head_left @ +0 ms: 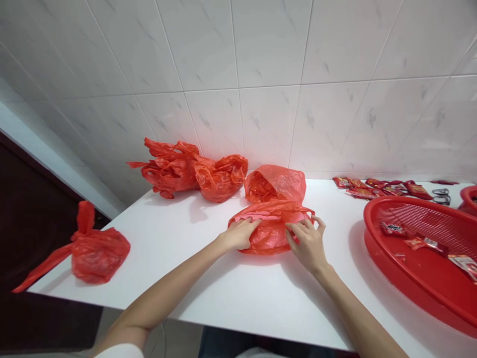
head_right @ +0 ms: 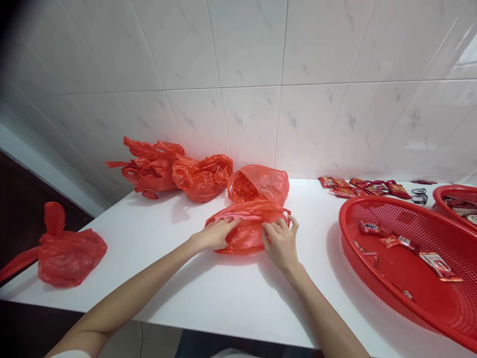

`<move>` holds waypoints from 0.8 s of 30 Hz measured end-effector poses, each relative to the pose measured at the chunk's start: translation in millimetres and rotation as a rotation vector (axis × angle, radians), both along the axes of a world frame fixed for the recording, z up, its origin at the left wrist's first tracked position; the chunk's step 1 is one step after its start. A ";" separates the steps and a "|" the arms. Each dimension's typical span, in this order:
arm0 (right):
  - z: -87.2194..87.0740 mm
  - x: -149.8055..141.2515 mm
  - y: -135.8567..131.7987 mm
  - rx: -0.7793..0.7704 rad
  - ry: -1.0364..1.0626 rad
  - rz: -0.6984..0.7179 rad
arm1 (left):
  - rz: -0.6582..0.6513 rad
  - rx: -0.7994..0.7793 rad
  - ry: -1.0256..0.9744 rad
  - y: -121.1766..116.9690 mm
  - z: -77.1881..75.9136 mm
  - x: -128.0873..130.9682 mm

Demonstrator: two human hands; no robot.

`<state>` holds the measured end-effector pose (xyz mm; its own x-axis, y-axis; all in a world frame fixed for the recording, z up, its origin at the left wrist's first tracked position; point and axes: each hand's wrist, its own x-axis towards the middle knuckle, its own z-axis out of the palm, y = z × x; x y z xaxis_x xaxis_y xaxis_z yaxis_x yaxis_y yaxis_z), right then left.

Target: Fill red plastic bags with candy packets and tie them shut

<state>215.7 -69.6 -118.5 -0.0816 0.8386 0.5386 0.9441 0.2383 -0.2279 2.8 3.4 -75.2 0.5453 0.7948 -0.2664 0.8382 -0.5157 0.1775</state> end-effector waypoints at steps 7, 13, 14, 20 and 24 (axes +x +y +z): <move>-15.4 -5.2 10.7 -0.051 -0.177 0.327 | -0.196 -0.141 -0.106 2.5 -23.4 -0.8; -15.5 13.4 16.9 -0.321 -0.214 -0.015 | -0.262 -0.206 -0.050 6.5 -3.1 -8.0; -14.0 16.2 16.7 -0.338 -0.201 -0.056 | -0.246 -0.205 -0.058 9.2 1.2 -11.9; -3.1 19.3 13.8 -0.396 -0.148 -0.151 | -0.163 -0.147 -0.186 19.9 21.8 -34.3; 3.8 14.3 11.6 -0.478 -0.165 -0.183 | -0.176 0.014 -0.480 15.2 27.3 -39.3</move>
